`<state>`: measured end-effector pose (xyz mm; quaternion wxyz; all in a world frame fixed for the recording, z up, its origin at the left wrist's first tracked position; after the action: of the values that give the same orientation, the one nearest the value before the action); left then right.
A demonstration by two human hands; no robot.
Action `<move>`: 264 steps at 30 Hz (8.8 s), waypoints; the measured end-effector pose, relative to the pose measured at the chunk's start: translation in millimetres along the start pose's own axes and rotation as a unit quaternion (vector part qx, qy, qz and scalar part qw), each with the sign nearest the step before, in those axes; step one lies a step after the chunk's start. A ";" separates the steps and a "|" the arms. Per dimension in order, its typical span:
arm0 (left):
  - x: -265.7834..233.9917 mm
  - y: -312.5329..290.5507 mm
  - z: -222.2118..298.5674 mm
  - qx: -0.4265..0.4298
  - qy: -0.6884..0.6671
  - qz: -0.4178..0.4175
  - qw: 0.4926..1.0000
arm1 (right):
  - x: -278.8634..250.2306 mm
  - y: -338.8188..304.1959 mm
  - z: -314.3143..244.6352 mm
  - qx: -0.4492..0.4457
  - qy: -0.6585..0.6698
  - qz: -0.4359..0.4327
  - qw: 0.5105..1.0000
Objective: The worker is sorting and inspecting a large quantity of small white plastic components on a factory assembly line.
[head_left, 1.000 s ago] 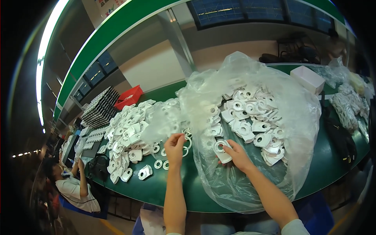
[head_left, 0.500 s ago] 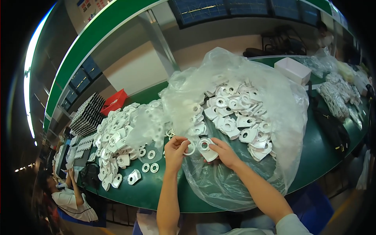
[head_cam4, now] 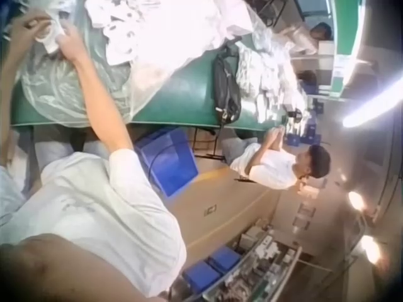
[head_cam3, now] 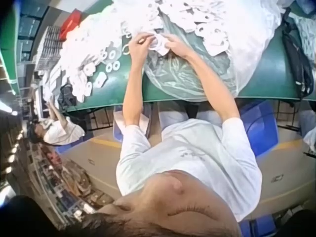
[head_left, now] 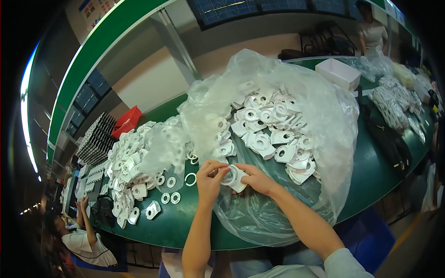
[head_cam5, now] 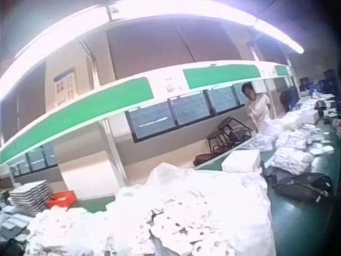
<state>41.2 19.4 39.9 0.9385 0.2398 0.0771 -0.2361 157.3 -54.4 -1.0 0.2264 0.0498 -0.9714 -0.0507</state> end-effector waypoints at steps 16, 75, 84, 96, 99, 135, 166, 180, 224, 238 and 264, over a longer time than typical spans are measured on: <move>4.6 -1.1 0.5 0.037 0.038 -0.002 0.999 | -6.1 4.6 11.6 -0.043 -0.104 0.012 0.994; 5.0 -2.8 -12.0 -0.043 -0.057 -0.080 0.994 | -7.7 2.6 6.4 -0.060 -0.146 0.179 0.971; -0.6 0.0 0.1 0.013 -0.023 -0.136 0.990 | -0.6 2.4 4.4 -0.063 -0.131 0.144 0.979; 0.9 -3.2 9.5 0.078 0.082 -0.140 0.984 | -4.4 4.1 11.7 -0.065 -0.124 0.204 0.969; 5.2 -5.4 5.2 0.089 0.076 -0.155 0.981 | -6.0 1.2 10.8 -0.067 -0.093 0.215 0.970; -105.3 -0.7 -55.4 -0.029 0.394 0.000 0.919 | 21.5 -7.7 -29.6 -0.157 -0.330 0.138 0.921; -174.8 -17.7 -96.4 -0.174 0.438 0.181 0.863 | -80.3 3.8 -100.7 0.049 -0.710 0.210 0.671; -166.5 -11.6 -96.8 -0.147 0.457 0.153 0.864 | -86.6 -3.3 -81.1 -0.084 -0.541 0.276 0.790; -88.2 2.8 -2.9 0.086 0.312 0.020 0.946 | -9.4 19.1 21.5 -0.068 -0.003 0.129 0.989; -99.4 0.7 -7.5 0.016 0.244 0.117 0.962 | -10.5 21.3 23.7 -0.045 0.010 0.112 0.993; -37.2 -11.2 21.2 0.170 0.291 -0.071 0.939 | 0.5 29.2 25.6 -0.047 -0.040 0.053 0.997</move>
<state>3.9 15.5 63.4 0.8009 0.4481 0.3226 -0.2317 143.4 -23.7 -20.1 0.1914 -0.0148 -0.9776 -0.0862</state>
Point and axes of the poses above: each hand's wrist, its own y-axis towards the middle knuckle, its own x-axis out of the palm, z = x × y, the point moved 5 cm from there along y, towards the middle knuckle, and after that the axes turned 3 degrees about y, right-handed, at the moved point
